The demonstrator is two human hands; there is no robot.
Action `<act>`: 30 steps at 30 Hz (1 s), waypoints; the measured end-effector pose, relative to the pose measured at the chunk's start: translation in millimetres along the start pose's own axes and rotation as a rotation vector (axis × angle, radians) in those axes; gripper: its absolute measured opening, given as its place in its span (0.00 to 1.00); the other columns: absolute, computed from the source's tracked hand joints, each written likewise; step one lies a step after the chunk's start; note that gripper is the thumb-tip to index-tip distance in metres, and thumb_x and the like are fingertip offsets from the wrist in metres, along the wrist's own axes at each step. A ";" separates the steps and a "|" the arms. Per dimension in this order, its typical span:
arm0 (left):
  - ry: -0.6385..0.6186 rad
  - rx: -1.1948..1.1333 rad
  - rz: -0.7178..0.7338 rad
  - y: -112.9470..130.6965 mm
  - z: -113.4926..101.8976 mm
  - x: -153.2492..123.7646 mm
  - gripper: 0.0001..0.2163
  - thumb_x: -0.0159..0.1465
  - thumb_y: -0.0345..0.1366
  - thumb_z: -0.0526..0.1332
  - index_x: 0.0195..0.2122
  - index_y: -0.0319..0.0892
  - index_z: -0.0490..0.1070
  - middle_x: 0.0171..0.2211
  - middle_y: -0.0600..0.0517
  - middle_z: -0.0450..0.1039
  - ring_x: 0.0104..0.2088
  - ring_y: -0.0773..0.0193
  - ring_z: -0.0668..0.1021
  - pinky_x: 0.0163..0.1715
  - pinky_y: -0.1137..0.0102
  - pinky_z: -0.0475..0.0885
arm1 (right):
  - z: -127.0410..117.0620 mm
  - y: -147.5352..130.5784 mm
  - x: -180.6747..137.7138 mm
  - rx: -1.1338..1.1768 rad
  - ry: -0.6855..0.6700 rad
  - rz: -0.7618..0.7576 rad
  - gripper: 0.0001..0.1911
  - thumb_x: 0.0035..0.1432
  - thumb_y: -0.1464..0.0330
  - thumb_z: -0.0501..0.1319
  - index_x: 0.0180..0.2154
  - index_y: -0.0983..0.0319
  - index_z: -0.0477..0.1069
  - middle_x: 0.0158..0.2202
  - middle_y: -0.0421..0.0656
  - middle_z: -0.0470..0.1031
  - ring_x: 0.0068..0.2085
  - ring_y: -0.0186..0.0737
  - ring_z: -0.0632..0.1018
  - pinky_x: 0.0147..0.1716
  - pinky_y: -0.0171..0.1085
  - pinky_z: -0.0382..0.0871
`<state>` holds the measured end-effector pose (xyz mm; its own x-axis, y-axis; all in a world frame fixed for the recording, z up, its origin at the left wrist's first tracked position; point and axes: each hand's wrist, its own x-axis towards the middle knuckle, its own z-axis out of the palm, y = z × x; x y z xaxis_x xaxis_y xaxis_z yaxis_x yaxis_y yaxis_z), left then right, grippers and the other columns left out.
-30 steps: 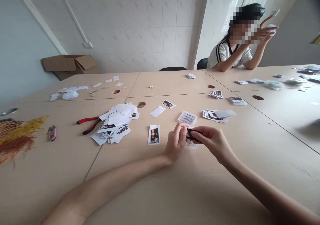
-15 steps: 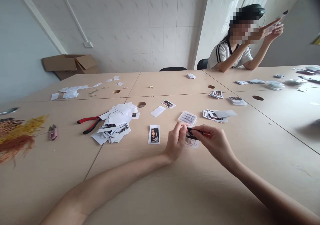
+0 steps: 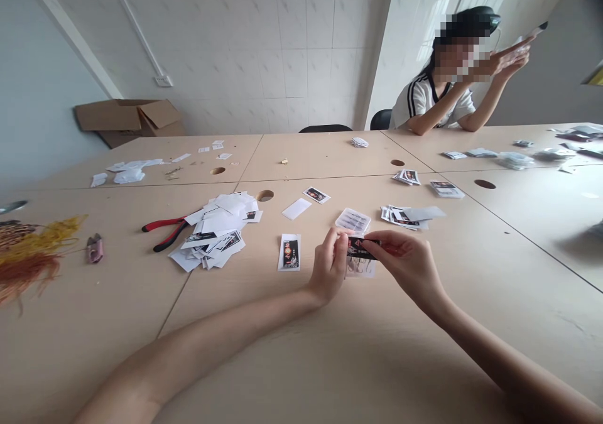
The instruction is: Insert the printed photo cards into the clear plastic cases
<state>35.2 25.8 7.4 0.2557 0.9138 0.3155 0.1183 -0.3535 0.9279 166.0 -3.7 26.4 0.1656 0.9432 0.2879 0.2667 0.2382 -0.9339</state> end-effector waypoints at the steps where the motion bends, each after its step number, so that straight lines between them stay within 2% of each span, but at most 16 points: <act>1: -0.007 -0.015 -0.014 -0.4 0.0 0.1 0.14 0.61 0.43 0.44 0.35 0.41 0.62 0.22 0.56 0.65 0.15 0.74 0.66 0.16 0.78 0.63 | 0.2 0.0 0.0 0.006 -0.003 0.005 0.11 0.46 0.64 0.60 0.30 0.64 0.73 0.29 0.45 0.76 0.31 0.42 0.76 0.31 0.40 0.72; 3: -0.013 -0.035 -0.029 -0.9 0.0 0.2 0.14 0.61 0.44 0.44 0.35 0.41 0.62 0.22 0.56 0.65 0.16 0.73 0.67 0.16 0.78 0.63 | 0.4 -0.1 0.4 0.028 -0.007 0.013 0.10 0.46 0.64 0.60 0.30 0.64 0.73 0.28 0.45 0.76 0.31 0.42 0.76 0.30 0.39 0.72; 10: 0.014 0.012 0.019 0.8 -0.5 1.1 0.13 0.62 0.42 0.44 0.34 0.41 0.64 0.28 0.52 0.69 0.26 0.69 0.72 0.26 0.76 0.66 | -1.1 1.8 3.3 0.108 -0.052 0.029 0.11 0.46 0.63 0.61 0.29 0.65 0.72 0.29 0.46 0.75 0.31 0.42 0.76 0.30 0.39 0.71; 20: -0.023 -0.044 -0.056 -2.0 -0.1 0.0 0.16 0.61 0.46 0.42 0.36 0.42 0.62 0.17 0.57 0.62 0.13 0.74 0.63 0.13 0.78 0.61 | 4.8 3.6 -1.9 0.164 -0.010 -0.012 0.09 0.48 0.64 0.59 0.29 0.64 0.69 0.28 0.43 0.72 0.30 0.37 0.73 0.30 0.35 0.69; 25: -0.090 -0.060 -0.065 -3.7 0.0 -0.4 0.17 0.61 0.47 0.42 0.38 0.41 0.61 0.17 0.58 0.61 0.13 0.73 0.63 0.12 0.77 0.60 | 6.8 6.6 -2.2 0.245 0.016 0.003 0.08 0.49 0.65 0.58 0.29 0.64 0.67 0.27 0.42 0.69 0.29 0.35 0.70 0.27 0.33 0.66; 30: -0.164 -0.043 -0.029 -4.4 0.6 0.6 0.16 0.61 0.46 0.42 0.41 0.41 0.60 0.23 0.55 0.63 0.16 0.72 0.65 0.14 0.77 0.62 | 6.9 11.8 -1.0 0.327 0.043 0.045 0.08 0.49 0.65 0.58 0.29 0.63 0.66 0.26 0.40 0.67 0.27 0.33 0.68 0.25 0.32 0.63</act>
<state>35.4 27.8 3.4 0.4060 0.8774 0.2557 0.0873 -0.3157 0.9448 162.4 -0.2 13.6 0.2122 0.9455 0.2469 -0.0594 0.2647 -0.9625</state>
